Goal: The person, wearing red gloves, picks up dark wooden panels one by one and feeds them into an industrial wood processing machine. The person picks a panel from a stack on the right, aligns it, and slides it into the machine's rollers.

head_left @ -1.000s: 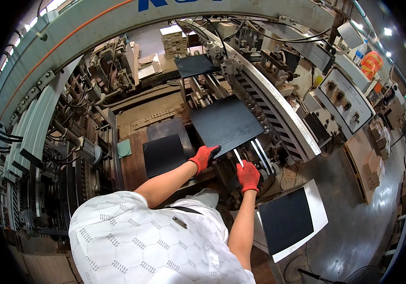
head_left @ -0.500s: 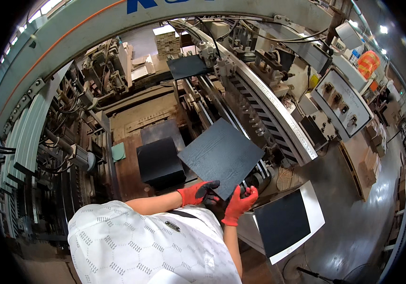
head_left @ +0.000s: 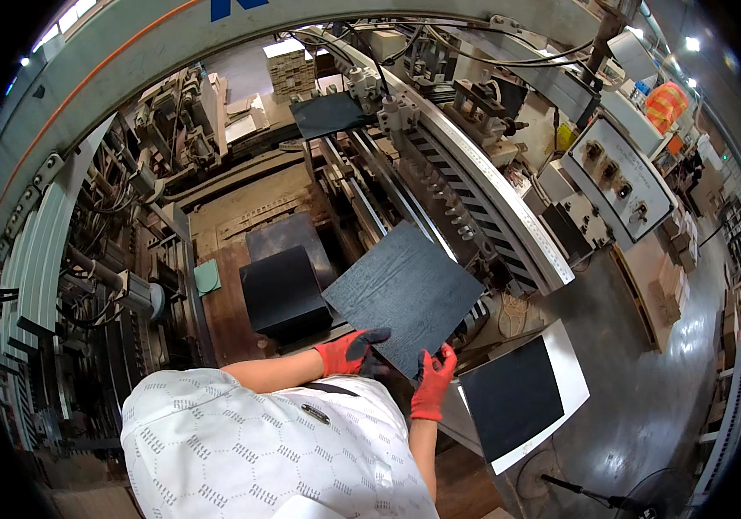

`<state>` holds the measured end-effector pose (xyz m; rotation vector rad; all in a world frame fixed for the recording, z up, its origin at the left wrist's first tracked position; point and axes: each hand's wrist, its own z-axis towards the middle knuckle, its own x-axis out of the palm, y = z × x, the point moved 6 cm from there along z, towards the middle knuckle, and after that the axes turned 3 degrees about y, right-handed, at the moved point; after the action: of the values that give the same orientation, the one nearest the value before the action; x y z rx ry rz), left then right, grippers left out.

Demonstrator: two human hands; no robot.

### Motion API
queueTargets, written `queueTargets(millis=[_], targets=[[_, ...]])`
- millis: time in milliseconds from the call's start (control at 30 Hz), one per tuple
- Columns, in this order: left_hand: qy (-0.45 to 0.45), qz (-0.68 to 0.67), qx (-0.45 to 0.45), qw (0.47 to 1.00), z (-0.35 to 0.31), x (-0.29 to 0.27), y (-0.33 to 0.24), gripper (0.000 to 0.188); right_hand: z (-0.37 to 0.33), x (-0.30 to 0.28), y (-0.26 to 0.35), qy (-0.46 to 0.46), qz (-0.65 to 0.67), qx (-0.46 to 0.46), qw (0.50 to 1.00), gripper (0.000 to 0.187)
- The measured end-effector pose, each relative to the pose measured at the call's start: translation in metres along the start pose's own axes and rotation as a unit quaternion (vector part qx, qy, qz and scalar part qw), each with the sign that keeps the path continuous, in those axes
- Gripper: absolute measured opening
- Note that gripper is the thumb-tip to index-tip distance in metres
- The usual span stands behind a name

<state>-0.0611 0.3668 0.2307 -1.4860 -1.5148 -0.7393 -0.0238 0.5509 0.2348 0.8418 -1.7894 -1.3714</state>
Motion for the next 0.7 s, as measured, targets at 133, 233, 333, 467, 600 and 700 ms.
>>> queueTargets(millis=[133, 233, 333, 467, 600, 700], targets=[[-0.106, 0.613, 0.441, 0.646, -0.048, 0.0, -0.054, 0.037, -0.002, -0.007, -0.008, 0.017, 0.091, 0.023, 0.995, 0.042], [-0.197, 0.569, 0.44, 0.666, -0.059, -0.057, -0.084, 0.027, 0.002, -0.017, -0.022, 0.033, 0.083, 0.026, 0.996, 0.037], [-0.22, 0.207, 0.417, 0.857, -0.076, -0.044, -0.098, 0.026, 0.004, -0.023, -0.027, 0.023, 0.063, 0.031, 0.997, 0.034], [-0.283, 0.257, 0.428, 0.819, -0.096, -0.043, -0.11, 0.027, -0.005, -0.014, -0.017, 0.002, 0.129, 0.056, 0.99, 0.04], [-0.223, 0.398, 0.31, 0.834, -0.094, -0.018, -0.1, 0.026, -0.006, -0.031, -0.035, 0.039, 0.223, 0.095, 0.969, 0.041], [-0.221, 0.328, 0.207, 0.895, -0.088, -0.015, -0.081, 0.029, -0.018, -0.046, -0.014, -0.004, 0.113, 0.068, 0.991, 0.038]])
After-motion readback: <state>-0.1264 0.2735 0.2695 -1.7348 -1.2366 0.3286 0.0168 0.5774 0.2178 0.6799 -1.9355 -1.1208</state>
